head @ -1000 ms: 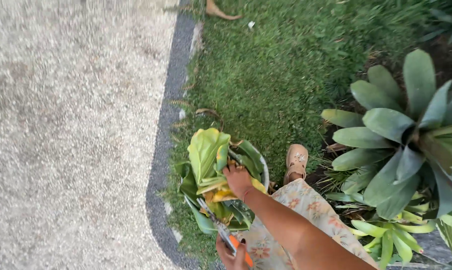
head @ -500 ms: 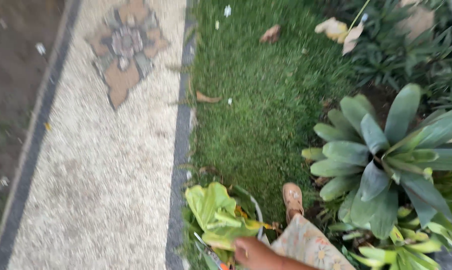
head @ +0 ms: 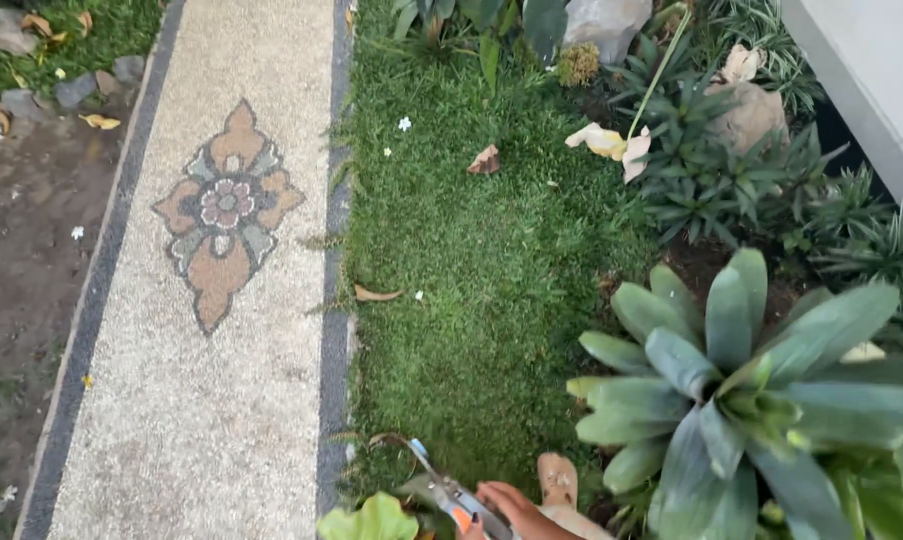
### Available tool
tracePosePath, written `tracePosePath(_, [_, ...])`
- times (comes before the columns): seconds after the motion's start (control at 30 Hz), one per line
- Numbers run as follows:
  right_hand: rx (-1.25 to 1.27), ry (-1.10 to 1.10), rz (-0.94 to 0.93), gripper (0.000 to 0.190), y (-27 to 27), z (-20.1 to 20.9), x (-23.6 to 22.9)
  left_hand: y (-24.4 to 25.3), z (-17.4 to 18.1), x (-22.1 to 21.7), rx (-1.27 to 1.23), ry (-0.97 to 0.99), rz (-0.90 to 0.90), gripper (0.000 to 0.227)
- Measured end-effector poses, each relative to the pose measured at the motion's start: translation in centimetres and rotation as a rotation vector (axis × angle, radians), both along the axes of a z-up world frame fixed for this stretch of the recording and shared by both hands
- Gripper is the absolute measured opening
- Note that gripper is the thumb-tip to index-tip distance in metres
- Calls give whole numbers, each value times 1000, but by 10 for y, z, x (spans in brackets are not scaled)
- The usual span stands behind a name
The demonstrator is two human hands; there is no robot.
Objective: Pruning a large leaf plant and putting the cuttings into a bucket.
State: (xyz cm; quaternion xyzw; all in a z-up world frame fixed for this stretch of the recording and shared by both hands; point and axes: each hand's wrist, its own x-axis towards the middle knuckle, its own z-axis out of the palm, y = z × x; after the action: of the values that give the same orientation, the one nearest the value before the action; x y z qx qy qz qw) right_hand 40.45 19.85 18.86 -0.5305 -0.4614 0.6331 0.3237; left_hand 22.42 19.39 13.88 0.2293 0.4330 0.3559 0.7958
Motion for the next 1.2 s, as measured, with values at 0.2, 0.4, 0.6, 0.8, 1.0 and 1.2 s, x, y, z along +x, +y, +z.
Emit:
tracePosePath(0.2, [-306,438,-37,99,65,187,141,100,53,153,-134,9,-73,70])
tracePosePath(0.4, [-256,346,-212,121,146,278,187,205,223,213,517,223,-366,71])
tracePosePath(0.6, [-117,397,-274,102,248,270,213,349,295,239,652,81,-514,76])
tracePosePath(0.8, [-273,398,-602,83,378,276,210,504,316,246,677,198,-845,73])
tracePosePath(1.0, [-244,496,-971,63,453,271,246,583,319,303,735,274,-1070,67])
tracePosePath(1.2, [-218,557,-1116,40,468,233,348,634,307,419,657,89,-1138,56])
